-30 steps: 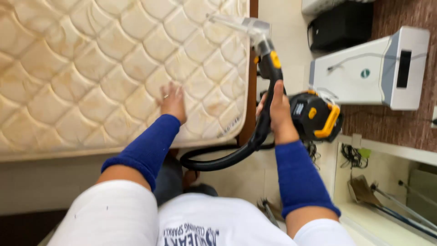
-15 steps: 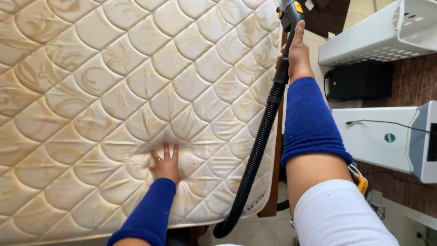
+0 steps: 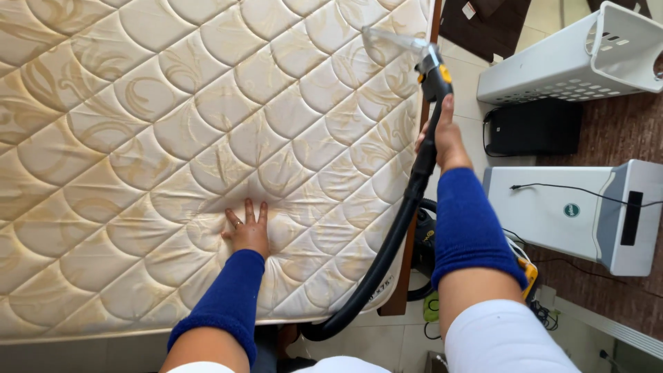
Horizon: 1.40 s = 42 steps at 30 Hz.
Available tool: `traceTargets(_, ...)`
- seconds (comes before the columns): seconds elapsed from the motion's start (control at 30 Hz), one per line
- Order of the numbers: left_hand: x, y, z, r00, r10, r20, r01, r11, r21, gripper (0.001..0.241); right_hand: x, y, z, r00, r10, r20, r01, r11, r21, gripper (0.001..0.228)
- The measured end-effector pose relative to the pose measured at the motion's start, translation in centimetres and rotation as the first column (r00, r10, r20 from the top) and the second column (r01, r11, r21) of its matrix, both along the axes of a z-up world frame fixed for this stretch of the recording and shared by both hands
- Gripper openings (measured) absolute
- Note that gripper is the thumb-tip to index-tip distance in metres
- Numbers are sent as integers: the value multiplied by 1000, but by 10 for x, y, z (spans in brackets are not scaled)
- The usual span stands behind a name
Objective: Cleaning a stained mattress using a vacuum extractor and cleaning solution.
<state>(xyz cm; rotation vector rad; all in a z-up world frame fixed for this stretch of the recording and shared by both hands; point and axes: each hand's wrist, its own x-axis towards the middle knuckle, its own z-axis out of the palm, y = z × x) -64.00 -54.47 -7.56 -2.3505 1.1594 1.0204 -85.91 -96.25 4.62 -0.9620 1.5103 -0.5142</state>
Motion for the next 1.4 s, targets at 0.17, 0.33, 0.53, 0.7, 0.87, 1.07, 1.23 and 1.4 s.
traceTargets(0.17,-5,6,-14,998,6,55,-1,995,-101,99,-60,91,-13,995,85,-61,-86,996,-19,91)
traceTargets(0.33,-2,16,41,998,41,-45,-45,995,-89,129,-116,179,-19,991,103,-84,-103,995,6,90)
traceTargets(0.53,-17,59,17,997,60,48,-43,954,-296,121,-190,252,-26,989,138,-49,-137,990,20,87)
traceTargets(0.7,-38,97,30,956,290,-50,-294,932,-212,125,-251,328,-22,977,207,-57,-206,978,32,85)
traceTargets(0.87,-33,114,-2,936,338,-95,-351,892,-285,134,-303,401,-23,935,332,-128,-333,943,13,82)
traceTargets(1.07,13,70,49,930,363,-61,-368,913,-175,129,-321,429,33,983,182,-38,-167,954,247,76)
traceTargets(1.23,59,49,56,940,337,56,-325,933,-155,133,-192,317,102,973,217,79,-216,976,-21,80)
traceTargets(1.4,87,35,71,895,445,15,-445,895,-11,153,-44,146,118,986,158,54,-155,986,-58,82)
